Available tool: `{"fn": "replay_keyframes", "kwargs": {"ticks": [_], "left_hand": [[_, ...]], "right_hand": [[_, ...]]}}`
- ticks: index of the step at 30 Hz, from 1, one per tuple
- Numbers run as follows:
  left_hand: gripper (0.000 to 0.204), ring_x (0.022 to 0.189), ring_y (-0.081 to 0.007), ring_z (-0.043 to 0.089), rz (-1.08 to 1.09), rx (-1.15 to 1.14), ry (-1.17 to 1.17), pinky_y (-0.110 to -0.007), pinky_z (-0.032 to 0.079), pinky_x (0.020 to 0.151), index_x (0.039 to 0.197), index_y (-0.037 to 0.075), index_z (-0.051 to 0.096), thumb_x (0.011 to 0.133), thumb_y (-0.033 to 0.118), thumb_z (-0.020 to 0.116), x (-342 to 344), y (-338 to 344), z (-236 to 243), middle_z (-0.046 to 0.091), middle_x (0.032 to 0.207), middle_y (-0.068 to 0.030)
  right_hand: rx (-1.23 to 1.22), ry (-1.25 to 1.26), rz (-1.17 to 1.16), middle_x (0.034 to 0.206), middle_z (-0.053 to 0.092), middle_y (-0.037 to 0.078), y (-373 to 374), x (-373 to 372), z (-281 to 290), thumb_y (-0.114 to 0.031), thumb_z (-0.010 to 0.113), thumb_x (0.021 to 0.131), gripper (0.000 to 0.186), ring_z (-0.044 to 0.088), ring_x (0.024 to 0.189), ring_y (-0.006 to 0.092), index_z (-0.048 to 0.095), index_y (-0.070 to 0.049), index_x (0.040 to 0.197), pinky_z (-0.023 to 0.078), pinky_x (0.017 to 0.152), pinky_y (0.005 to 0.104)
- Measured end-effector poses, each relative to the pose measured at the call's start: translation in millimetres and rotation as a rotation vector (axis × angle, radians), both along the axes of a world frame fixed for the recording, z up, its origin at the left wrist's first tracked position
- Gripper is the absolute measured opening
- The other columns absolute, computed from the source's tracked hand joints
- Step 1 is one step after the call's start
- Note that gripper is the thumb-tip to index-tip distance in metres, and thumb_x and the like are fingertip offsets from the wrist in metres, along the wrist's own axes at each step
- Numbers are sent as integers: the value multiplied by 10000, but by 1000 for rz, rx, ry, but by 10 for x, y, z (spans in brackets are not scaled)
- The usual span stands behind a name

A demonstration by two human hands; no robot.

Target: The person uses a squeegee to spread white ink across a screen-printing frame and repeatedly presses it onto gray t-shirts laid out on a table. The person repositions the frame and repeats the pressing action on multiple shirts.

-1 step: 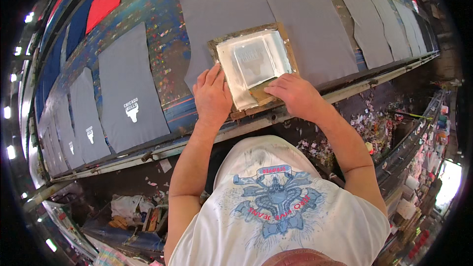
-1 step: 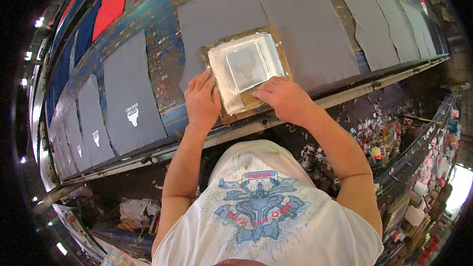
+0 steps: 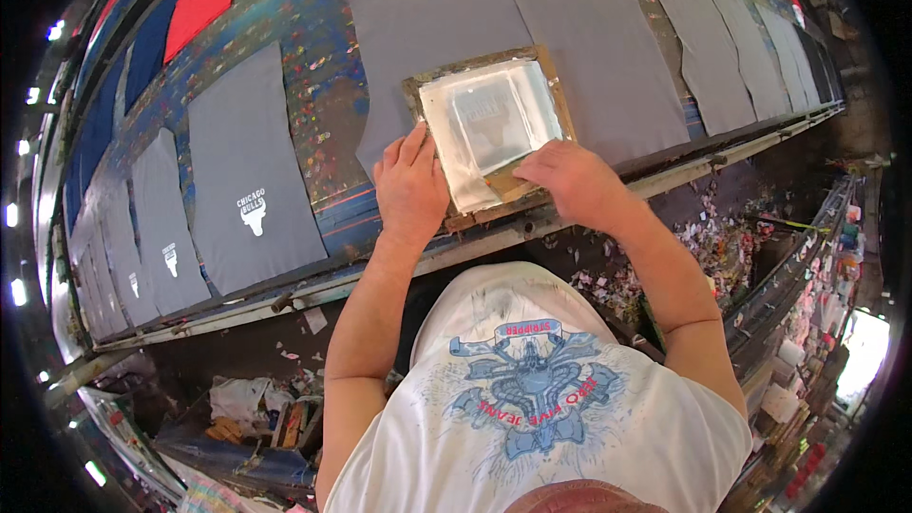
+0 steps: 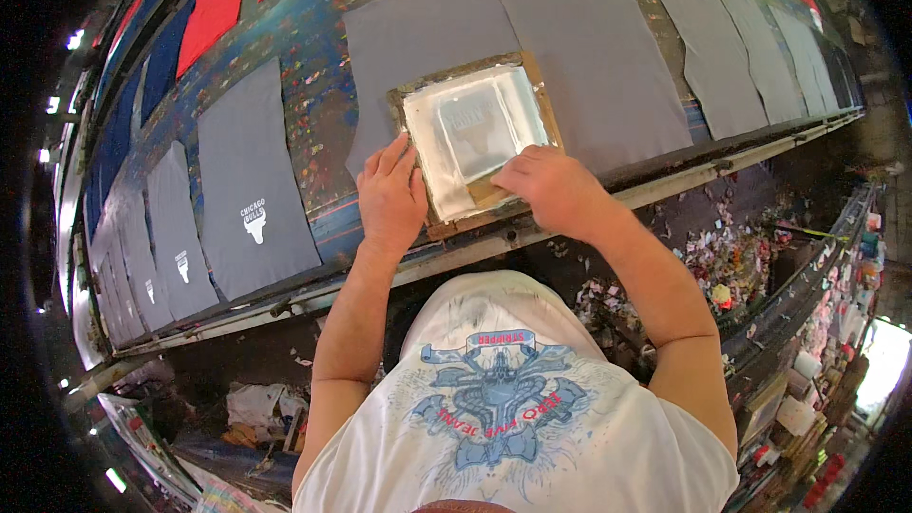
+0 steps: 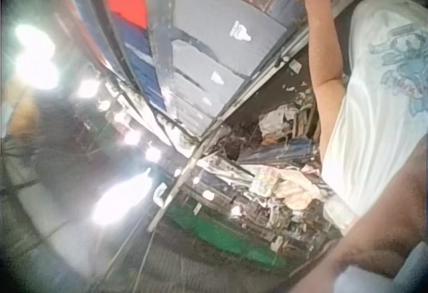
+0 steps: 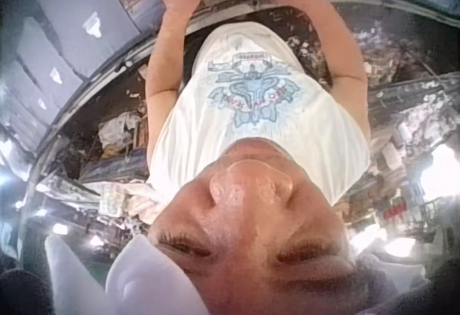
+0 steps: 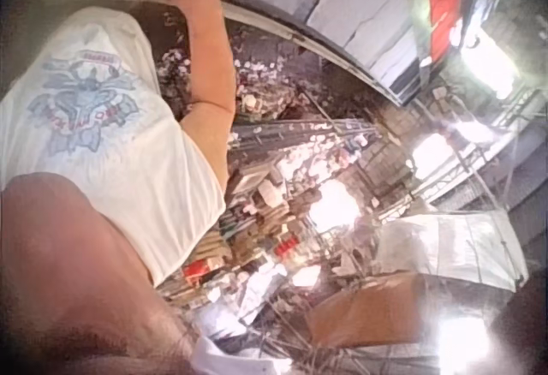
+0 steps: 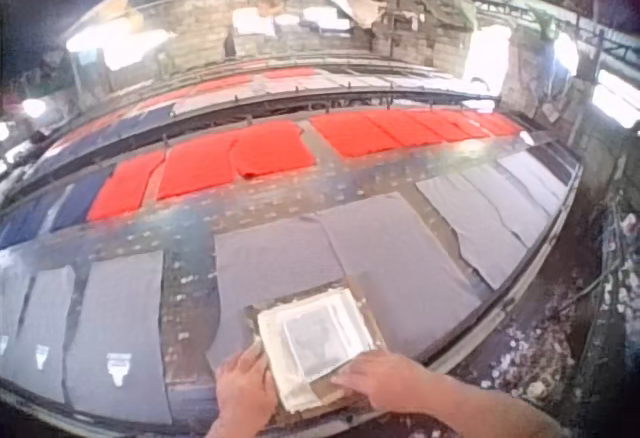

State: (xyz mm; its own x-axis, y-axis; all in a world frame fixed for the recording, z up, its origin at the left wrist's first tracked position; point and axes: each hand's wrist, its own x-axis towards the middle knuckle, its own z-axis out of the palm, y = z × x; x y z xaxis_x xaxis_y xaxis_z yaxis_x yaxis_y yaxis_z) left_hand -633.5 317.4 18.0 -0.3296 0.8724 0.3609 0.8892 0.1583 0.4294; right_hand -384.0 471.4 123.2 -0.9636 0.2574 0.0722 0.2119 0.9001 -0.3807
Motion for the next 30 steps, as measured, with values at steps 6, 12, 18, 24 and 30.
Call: {"fn": "replay_keyframes", "kwargs": {"ticks": [6, 12, 18, 24, 30], "left_hand": [[449, 1173, -323, 713, -63, -102, 65, -485, 514, 1002, 1380, -14, 749, 947, 100, 713, -70, 90, -3, 685, 1543, -122], [456, 1148, -311, 740, -66, -183, 70, -470, 531, 1005, 1370, -33, 747, 926, 70, 717, -69, 134, 92, 681, 1549, -136], [429, 1203, -328, 753, -1, -252, -7, -488, 537, 1057, 1357, -43, 752, 940, 38, 693, 17, 173, 120, 674, 1578, -145], [423, 1223, -338, 752, 73, -233, -25, -500, 543, 1059, 1365, -47, 749, 954, 11, 671, 137, 225, 102, 666, 1593, -147], [409, 1221, -358, 750, 118, -239, -40, -513, 542, 1068, 1353, -32, 749, 953, 6, 669, 207, 237, 123, 666, 1591, -148]], "right_hand": [[-65, -104, -73, 1163, 805, 196, 482, -289, 74, 7, 695, 950, 320, 735, 1154, 429, 814, -34, 1243, 592, 1035, 529], [40, 49, -87, 1201, 810, 193, 827, -748, -91, 32, 697, 956, 320, 740, 1163, 427, 815, -26, 1247, 599, 1026, 518], [13, 71, -72, 1204, 815, 172, 1111, -973, -239, 45, 653, 952, 367, 739, 1182, 411, 829, -44, 1261, 593, 1058, 518], [16, 152, 63, 1137, 811, 145, 1106, -869, -350, 39, 684, 890, 414, 747, 1132, 376, 847, -76, 1252, 602, 1028, 488], [56, 74, 98, 1100, 811, 112, 907, -676, -349, 29, 709, 867, 416, 747, 1067, 352, 854, -101, 1235, 608, 979, 475]]}}
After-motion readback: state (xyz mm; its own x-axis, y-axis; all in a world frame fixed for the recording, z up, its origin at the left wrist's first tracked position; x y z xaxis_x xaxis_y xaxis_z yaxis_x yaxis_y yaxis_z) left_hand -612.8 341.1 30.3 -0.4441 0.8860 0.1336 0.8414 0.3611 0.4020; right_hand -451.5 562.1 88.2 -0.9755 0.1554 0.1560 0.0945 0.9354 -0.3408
